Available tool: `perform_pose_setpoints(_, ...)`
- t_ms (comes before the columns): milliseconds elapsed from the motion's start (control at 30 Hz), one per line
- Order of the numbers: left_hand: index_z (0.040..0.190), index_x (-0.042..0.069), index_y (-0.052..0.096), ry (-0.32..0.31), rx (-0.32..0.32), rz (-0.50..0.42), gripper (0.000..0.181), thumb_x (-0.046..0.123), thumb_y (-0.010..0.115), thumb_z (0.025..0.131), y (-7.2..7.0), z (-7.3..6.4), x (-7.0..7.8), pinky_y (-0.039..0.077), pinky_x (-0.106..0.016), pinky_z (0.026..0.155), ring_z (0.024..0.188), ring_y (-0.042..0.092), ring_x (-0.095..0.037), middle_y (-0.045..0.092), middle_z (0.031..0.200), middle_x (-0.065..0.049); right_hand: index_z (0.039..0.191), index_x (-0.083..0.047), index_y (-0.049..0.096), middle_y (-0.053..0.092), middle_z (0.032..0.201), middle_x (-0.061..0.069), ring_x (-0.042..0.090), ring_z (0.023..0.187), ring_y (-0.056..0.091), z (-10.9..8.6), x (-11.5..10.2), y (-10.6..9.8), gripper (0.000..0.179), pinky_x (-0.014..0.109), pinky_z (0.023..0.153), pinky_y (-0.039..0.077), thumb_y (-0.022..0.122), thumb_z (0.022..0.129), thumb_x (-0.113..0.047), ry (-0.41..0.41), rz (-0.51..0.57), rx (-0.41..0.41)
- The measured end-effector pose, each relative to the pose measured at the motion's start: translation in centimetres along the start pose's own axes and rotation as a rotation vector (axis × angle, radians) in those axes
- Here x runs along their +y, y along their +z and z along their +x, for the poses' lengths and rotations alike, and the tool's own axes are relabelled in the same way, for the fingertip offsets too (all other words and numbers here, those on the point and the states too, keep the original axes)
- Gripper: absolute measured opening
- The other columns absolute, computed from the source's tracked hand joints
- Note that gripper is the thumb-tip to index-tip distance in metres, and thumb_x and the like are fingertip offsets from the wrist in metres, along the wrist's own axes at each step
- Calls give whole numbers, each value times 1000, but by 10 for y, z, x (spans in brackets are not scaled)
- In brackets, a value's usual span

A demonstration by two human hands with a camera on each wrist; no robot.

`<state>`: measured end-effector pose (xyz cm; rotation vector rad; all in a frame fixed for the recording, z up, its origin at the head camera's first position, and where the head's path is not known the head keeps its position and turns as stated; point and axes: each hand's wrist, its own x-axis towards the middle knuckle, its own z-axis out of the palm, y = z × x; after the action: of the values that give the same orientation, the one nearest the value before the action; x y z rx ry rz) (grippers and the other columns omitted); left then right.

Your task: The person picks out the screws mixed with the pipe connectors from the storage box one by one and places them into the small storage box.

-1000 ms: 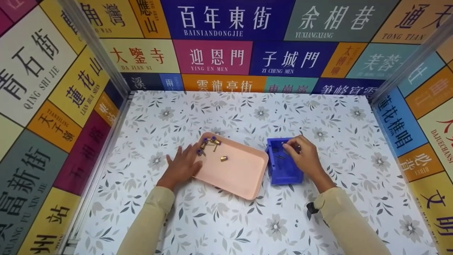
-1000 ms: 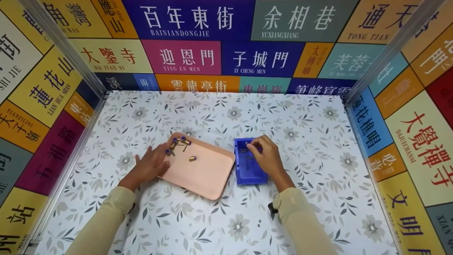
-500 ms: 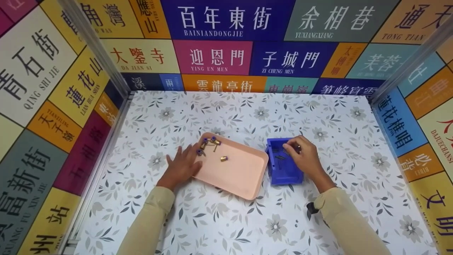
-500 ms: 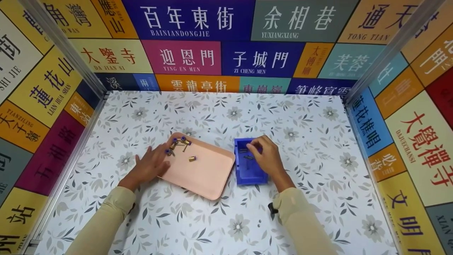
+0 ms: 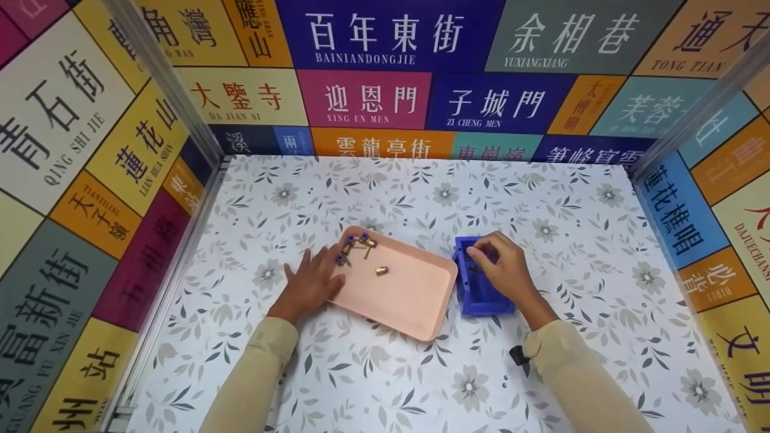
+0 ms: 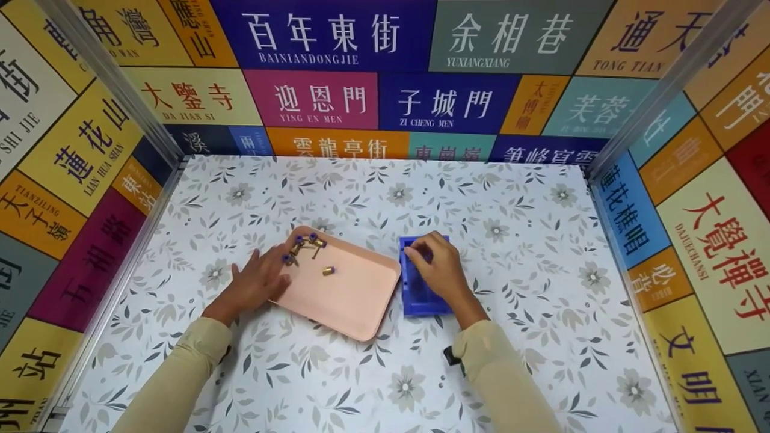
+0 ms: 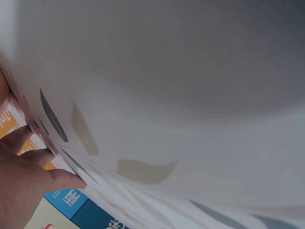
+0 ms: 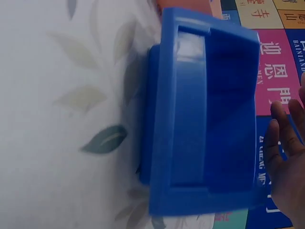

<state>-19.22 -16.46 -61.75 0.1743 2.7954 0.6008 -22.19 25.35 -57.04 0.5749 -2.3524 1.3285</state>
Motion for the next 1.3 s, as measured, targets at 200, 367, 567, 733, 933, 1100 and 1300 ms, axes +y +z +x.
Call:
perform_pose_setpoints(200, 165, 37, 6, 8, 8, 4, 69, 55, 37, 106, 1, -1, -2, -2, -84, 111, 158, 3, -46, 16, 173, -8, 89, 5, 68, 63, 83, 16, 15, 67, 57, 10, -35, 18, 8, 16, 63, 45, 75, 86, 7, -26, 55, -19)
perform_pose_setpoints(367, 165, 37, 7, 35, 34, 1, 69, 55, 39, 106, 2, -1, -4, 1, -85, 110, 157, 7, -48, 20, 172, -9, 89, -1, 70, 66, 84, 12, 15, 69, 60, 18, -30, 42, 8, 25, 61, 49, 78, 86, 1, -27, 69, -40)
perform_pose_setpoints(567, 165, 37, 7, 42, 38, -6, 70, 54, 40, 106, 3, -1, -6, 0, -86, 110, 157, 7, -48, 20, 172, -9, 90, -10, 73, 70, 87, 3, 12, 75, 65, 30, -29, 68, 8, 30, 63, 55, 80, 89, -13, -23, 99, -103)
perform_pose_setpoints(733, 165, 37, 8, 33, 40, -13, 70, 54, 40, 106, 2, 0, -5, -1, -84, 111, 157, 7, -47, 20, 172, -9, 93, -11, 73, 70, 89, 1, 9, 76, 64, 42, -37, 86, 12, 32, 64, 56, 78, 92, -23, -25, 125, -169)
perform_pose_setpoints(933, 165, 38, 8, 26, 38, -16, 70, 53, 41, 106, 0, -1, -3, -1, -84, 111, 157, 6, -47, 20, 172, -9, 99, -10, 73, 70, 90, 4, 13, 79, 66, 53, -40, 108, 16, 35, 67, 57, 75, 95, -25, -21, 132, -226)
perform_pose_setpoints(1100, 165, 37, 9, 19, 41, -16, 69, 53, 41, 106, 0, -1, -1, -1, -84, 111, 157, 7, -48, 20, 172, -9, 105, -5, 73, 69, 90, 9, 21, 79, 67, 59, -36, 127, 18, 44, 71, 60, 75, 95, -19, -58, 111, -276)
perform_pose_setpoints(1300, 164, 41, 8, 11, 40, -8, 69, 55, 41, 105, 0, 1, 0, 0, -84, 111, 157, 8, -48, 21, 171, -8, 110, -3, 73, 68, 91, 8, 21, 78, 67, 63, -34, 146, 26, 39, 72, 59, 73, 96, -24, -56, 77, -359)
